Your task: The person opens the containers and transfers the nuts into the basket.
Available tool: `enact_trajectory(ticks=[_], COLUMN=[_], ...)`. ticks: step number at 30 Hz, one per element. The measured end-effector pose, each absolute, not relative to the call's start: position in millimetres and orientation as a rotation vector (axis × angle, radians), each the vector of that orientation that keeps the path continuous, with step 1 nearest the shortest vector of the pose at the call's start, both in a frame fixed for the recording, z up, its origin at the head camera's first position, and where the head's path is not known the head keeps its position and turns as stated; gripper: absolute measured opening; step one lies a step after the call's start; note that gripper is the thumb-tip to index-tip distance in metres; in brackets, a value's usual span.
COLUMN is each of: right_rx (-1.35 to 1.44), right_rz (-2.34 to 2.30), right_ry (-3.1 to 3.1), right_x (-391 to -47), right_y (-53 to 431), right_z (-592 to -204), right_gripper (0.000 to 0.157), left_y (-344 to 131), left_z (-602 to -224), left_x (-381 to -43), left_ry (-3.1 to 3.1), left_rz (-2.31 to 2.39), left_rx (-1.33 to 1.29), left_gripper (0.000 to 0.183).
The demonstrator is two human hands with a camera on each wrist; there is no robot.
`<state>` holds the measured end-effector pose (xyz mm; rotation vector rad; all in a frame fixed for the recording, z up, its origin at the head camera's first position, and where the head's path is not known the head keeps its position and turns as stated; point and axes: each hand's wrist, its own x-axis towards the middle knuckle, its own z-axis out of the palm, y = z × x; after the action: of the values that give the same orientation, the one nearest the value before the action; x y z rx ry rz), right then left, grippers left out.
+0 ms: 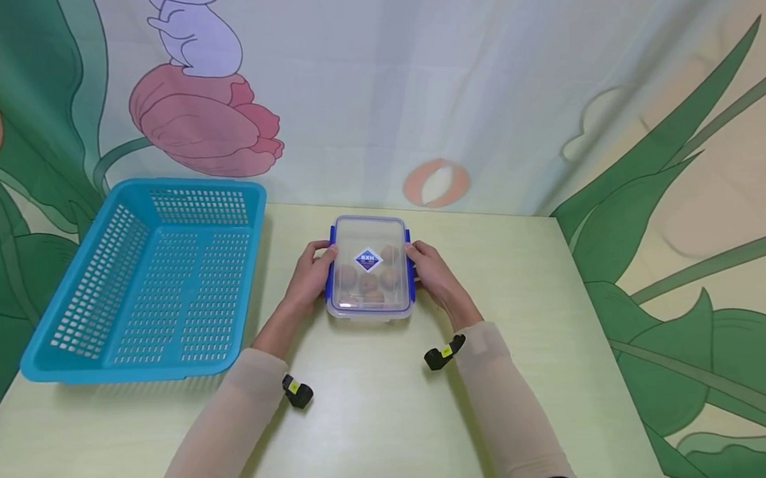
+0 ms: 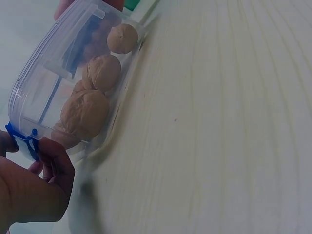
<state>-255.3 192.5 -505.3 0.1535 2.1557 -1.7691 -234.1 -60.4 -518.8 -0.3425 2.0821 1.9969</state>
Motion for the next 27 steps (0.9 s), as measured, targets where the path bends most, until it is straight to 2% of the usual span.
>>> enact_trajectory(ticks=[22, 27], right_rx=[0.162, 0.171], right_rz=[-1.814, -1.671], right_ry=[2.175, 2.335], right_x=[-255.1, -252.9], right_y=[194.2, 194.3], right_z=[-510.3, -510.5], right_gripper=[0.049, 0.061], left_y=[-64.4, -66.0], left_z=[-519.0, -519.3], left_x=[-235.0, -234.1], left_ry=[2.063, 2.102], left_rz=[2.024, 2.008], left_rx=[-0.381, -0.392], left_gripper=[0.055, 0.058])
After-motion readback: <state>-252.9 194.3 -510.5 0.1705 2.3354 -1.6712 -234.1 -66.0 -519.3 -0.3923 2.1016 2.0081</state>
